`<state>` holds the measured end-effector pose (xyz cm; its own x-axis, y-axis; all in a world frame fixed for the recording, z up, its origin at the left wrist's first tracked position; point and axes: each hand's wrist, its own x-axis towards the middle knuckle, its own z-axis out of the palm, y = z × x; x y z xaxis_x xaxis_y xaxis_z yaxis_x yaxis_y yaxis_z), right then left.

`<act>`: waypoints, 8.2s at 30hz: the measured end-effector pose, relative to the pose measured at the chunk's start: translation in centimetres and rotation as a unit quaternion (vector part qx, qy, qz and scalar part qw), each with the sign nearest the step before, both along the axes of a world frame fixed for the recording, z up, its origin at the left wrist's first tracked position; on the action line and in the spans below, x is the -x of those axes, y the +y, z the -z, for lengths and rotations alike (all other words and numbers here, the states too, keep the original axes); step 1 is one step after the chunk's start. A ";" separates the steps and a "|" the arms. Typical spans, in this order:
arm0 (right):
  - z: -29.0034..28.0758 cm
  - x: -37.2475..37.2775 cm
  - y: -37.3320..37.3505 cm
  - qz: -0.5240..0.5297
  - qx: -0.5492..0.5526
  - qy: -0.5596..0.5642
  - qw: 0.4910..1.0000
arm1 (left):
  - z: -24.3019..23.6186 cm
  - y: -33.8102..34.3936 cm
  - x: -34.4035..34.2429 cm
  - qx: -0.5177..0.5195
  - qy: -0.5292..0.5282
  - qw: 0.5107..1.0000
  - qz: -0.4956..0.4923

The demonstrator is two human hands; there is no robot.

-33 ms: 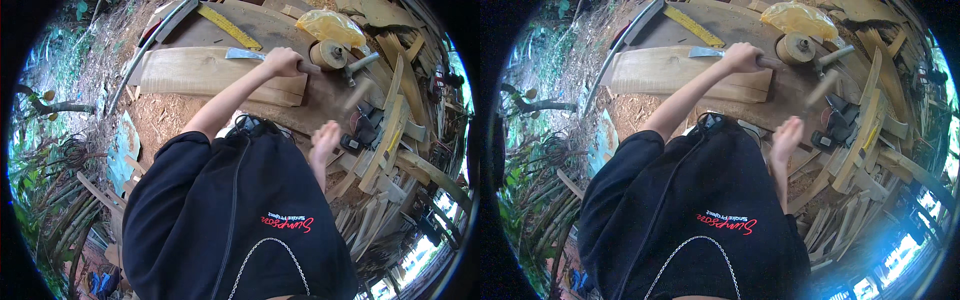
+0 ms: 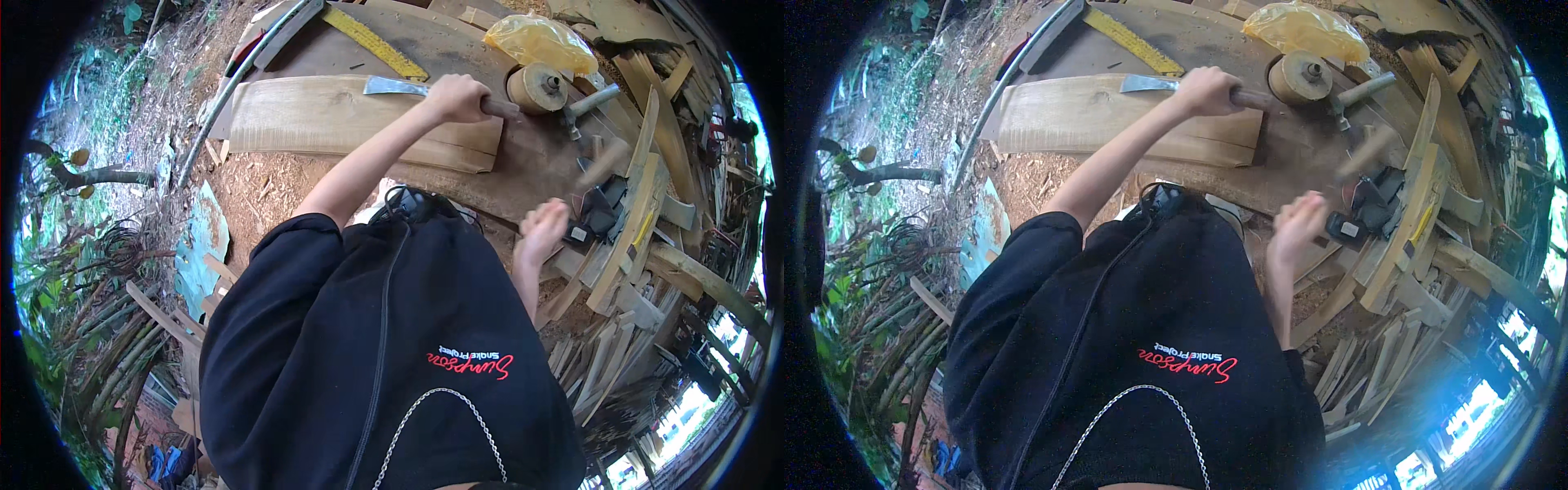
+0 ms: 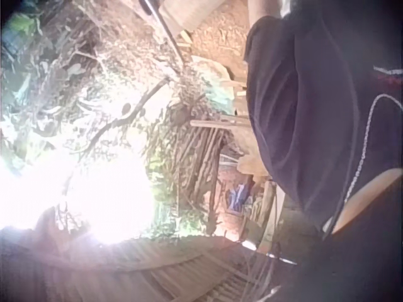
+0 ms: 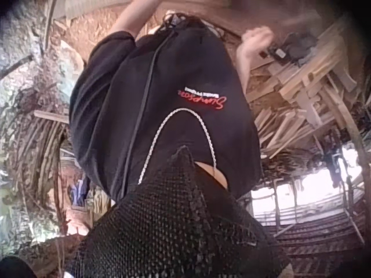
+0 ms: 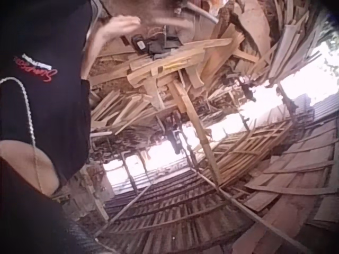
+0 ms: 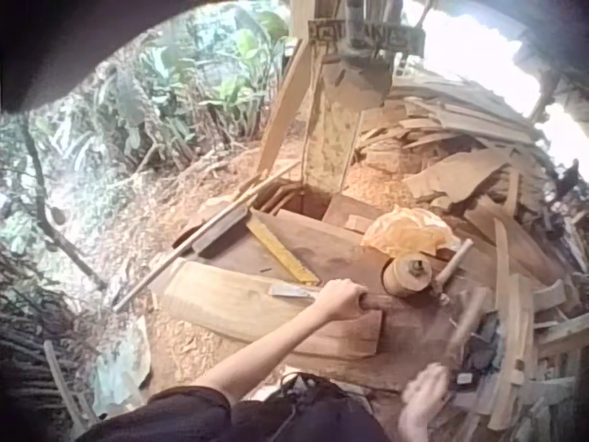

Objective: Chiseling a wood plank, measuring it with a tape measure, and hammering a small piece.

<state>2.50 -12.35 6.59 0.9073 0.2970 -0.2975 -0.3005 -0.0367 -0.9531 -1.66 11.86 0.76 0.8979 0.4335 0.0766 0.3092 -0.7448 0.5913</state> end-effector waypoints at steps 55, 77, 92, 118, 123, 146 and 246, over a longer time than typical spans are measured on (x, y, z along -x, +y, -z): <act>3.0 3.7 6.8 -0.197 0.116 -0.053 0.972 | 0.9 12.1 14.9 -0.131 -0.046 0.971 -0.196; -1.0 2.0 -6.6 -0.035 0.123 -0.027 0.991 | -0.9 -12.0 -7.6 0.036 -0.032 0.990 0.129; 0.7 0.4 -4.5 0.010 0.080 -0.028 0.996 | 0.6 -6.1 -2.6 0.017 -0.002 1.000 0.004; 3.6 1.9 0.5 -0.167 0.154 -0.083 0.970 | 2.8 4.6 13.0 -0.069 0.008 0.986 -0.154; 2.8 -0.6 -2.6 -0.080 0.158 -0.037 0.983 | -1.3 5.3 15.0 -0.113 -0.040 0.975 -0.185; 6.8 -9.9 -9.1 -0.189 0.449 -0.354 0.798 | 1.7 -2.9 -7.3 -0.197 -0.061 0.975 0.083; -0.7 10.0 16.6 -0.662 -0.145 -0.105 0.728 | -22.4 -13.7 47.2 -0.558 0.063 0.662 -0.496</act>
